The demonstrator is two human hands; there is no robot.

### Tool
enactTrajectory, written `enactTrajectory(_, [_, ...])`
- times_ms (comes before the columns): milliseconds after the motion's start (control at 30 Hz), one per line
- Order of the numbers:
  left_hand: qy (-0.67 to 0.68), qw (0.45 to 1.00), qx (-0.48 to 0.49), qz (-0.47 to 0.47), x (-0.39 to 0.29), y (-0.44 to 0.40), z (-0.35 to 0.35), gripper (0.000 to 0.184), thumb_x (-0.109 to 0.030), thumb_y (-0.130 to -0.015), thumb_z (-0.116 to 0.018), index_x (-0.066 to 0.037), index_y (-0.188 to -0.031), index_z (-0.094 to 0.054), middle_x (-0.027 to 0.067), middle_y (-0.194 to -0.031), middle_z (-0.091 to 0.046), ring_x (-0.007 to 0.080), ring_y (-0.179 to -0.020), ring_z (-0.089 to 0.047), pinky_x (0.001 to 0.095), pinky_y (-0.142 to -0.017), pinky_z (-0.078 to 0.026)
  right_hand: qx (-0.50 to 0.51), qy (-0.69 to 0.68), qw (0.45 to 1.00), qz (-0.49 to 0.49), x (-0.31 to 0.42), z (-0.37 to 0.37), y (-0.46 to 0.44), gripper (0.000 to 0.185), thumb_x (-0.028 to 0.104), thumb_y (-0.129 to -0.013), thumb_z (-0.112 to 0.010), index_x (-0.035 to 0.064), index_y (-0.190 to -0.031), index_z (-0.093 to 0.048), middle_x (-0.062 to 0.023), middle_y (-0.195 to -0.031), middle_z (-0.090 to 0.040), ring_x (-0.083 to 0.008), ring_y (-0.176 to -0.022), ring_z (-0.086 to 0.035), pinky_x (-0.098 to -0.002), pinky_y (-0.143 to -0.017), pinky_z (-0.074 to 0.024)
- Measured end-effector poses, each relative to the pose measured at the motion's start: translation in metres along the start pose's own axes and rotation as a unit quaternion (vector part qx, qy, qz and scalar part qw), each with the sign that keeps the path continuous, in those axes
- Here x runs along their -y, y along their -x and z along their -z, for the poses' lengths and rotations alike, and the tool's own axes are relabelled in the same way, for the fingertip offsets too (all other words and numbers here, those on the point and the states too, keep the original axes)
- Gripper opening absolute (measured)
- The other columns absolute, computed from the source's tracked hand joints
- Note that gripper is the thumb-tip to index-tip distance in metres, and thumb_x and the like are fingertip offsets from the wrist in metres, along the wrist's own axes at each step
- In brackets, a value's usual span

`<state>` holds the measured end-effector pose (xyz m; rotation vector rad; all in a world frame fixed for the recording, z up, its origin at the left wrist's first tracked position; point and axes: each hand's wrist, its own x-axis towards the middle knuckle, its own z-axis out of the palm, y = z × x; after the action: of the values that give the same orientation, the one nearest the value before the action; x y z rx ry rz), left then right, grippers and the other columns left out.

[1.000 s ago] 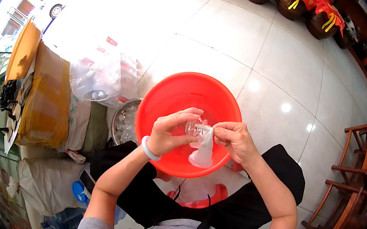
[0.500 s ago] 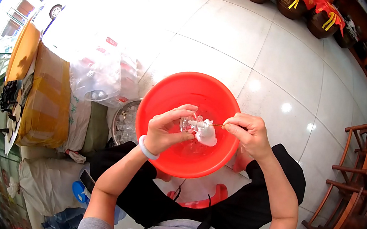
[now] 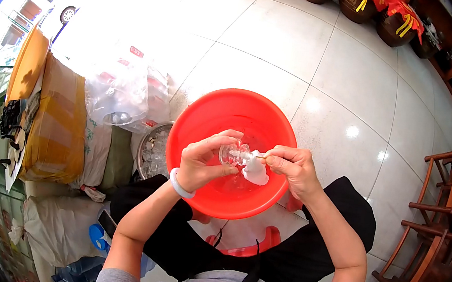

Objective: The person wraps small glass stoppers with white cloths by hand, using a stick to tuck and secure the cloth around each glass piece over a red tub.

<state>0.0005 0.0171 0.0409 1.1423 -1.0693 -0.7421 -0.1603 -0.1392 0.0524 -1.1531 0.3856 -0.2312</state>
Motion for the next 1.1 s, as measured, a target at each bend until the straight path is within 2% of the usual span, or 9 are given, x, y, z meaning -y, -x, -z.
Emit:
enactTrajectory(433, [-0.089,0.996,0.0,-0.007,-0.004,0.0,-0.003,0.047,0.004,-0.064,-0.073,0.001,-0.108,-0.057,0.0177,-0.115,-0.056,0.0244,-0.102,-0.058,0.0333,-0.087,-0.049,0.03,0.058,0.997,0.049,-0.01,-0.004,-0.005,0.011,0.006,-0.083,-0.059,-0.0024,-0.087,-0.066,-0.0007,-0.072,-0.06,-0.006,-0.068,-0.052,-0.021,-0.06,-0.0397])
enactTrajectory(600, [-0.178,0.982,0.031,-0.049,-0.008,-0.002,0.0,0.046,0.003,-0.063,-0.073,0.0,-0.106,-0.057,0.0171,-0.112,-0.058,0.0253,-0.101,-0.059,0.0338,-0.085,-0.05,0.036,0.247,0.951,0.183,-0.011,-0.003,-0.008,0.01,0.002,-0.079,-0.061,-0.0038,-0.086,-0.065,-0.005,-0.067,-0.058,-0.01,-0.062,-0.053,-0.0236,-0.055,-0.0399])
enactTrajectory(733, [-0.216,0.974,0.044,-0.052,-0.014,-0.004,0.0,0.047,0.003,-0.062,-0.074,0.0,-0.106,-0.057,0.0171,-0.112,-0.058,0.0258,-0.101,-0.059,0.0343,-0.084,-0.05,0.024,0.303,0.914,0.27,-0.015,-0.004,-0.011,0.01,0.001,-0.079,-0.061,-0.0041,-0.086,-0.064,-0.0061,-0.067,-0.058,-0.0104,-0.06,-0.053,-0.0246,-0.053,-0.0401])
enactTrajectory(800, [-0.18,0.982,0.038,-0.039,-0.011,-0.003,0.002,0.048,0.004,-0.062,-0.074,0.0,-0.107,-0.057,0.0173,-0.112,-0.058,0.0257,-0.102,-0.059,0.0343,-0.085,-0.049,0.031,0.172,0.973,0.148,-0.013,-0.005,-0.009,0.009,0.003,-0.08,-0.06,-0.0032,-0.085,-0.065,-0.0034,-0.068,-0.058,-0.0095,-0.061,-0.052,-0.0238,-0.055,-0.0398])
enactTrajectory(833, [-0.181,0.982,0.037,-0.039,-0.011,-0.003,0.001,0.048,0.004,-0.062,-0.074,0.0,-0.107,-0.057,0.0173,-0.112,-0.058,0.0257,-0.102,-0.059,0.0343,-0.085,-0.049,0.032,0.172,0.973,0.149,-0.012,-0.005,-0.008,0.009,0.003,-0.08,-0.06,-0.0032,-0.085,-0.065,-0.0034,-0.068,-0.058,-0.0095,-0.061,-0.052,-0.0238,-0.055,-0.0398])
enactTrajectory(900, [-0.084,0.996,-0.007,-0.003,-0.012,-0.002,-0.004,0.049,0.004,-0.062,-0.073,0.001,-0.108,-0.057,0.0177,-0.113,-0.057,0.0252,-0.103,-0.058,0.0341,-0.086,-0.049,0.041,0.022,0.999,0.005,-0.01,-0.005,-0.008,0.012,0.007,-0.083,-0.059,-0.0024,-0.085,-0.065,-0.0014,-0.07,-0.058,-0.009,-0.062,-0.049,-0.023,-0.057,-0.0388])
enactTrajectory(933, [-0.084,0.996,-0.008,-0.004,-0.011,-0.002,-0.003,0.049,0.004,-0.062,-0.073,0.001,-0.108,-0.057,0.0177,-0.113,-0.057,0.0252,-0.103,-0.058,0.0341,-0.086,-0.049,0.042,0.023,0.999,0.006,-0.012,-0.006,-0.008,0.012,0.007,-0.083,-0.059,-0.0024,-0.085,-0.065,-0.0014,-0.07,-0.058,-0.009,-0.062,-0.049,-0.023,-0.057,-0.0388])
enactTrajectory(1000, [-0.098,0.995,-0.01,-0.034,-0.008,-0.002,-0.002,0.05,0.005,-0.063,-0.073,0.001,-0.11,-0.056,0.0179,-0.114,-0.057,0.0249,-0.104,-0.057,0.0338,-0.087,-0.048,0.035,-0.208,0.972,-0.102,-0.022,-0.008,-0.008,0.016,0.012,-0.085,-0.058,-0.0021,-0.088,-0.065,-0.0007,-0.071,-0.057,-0.0084,-0.063,-0.045,-0.0222,-0.059,-0.0374])
enactTrajectory(1100, [-0.111,0.994,-0.009,-0.019,-0.009,-0.001,-0.002,0.051,0.004,-0.063,-0.073,0.001,-0.111,-0.055,0.0178,-0.114,-0.057,0.025,-0.104,-0.057,0.0337,-0.087,-0.048,0.072,-0.312,0.939,-0.127,-0.034,-0.006,-0.01,0.019,0.014,-0.085,-0.059,-0.0028,-0.091,-0.065,-0.002,-0.07,-0.056,-0.0084,-0.063,-0.044,-0.0224,-0.059,-0.0374])
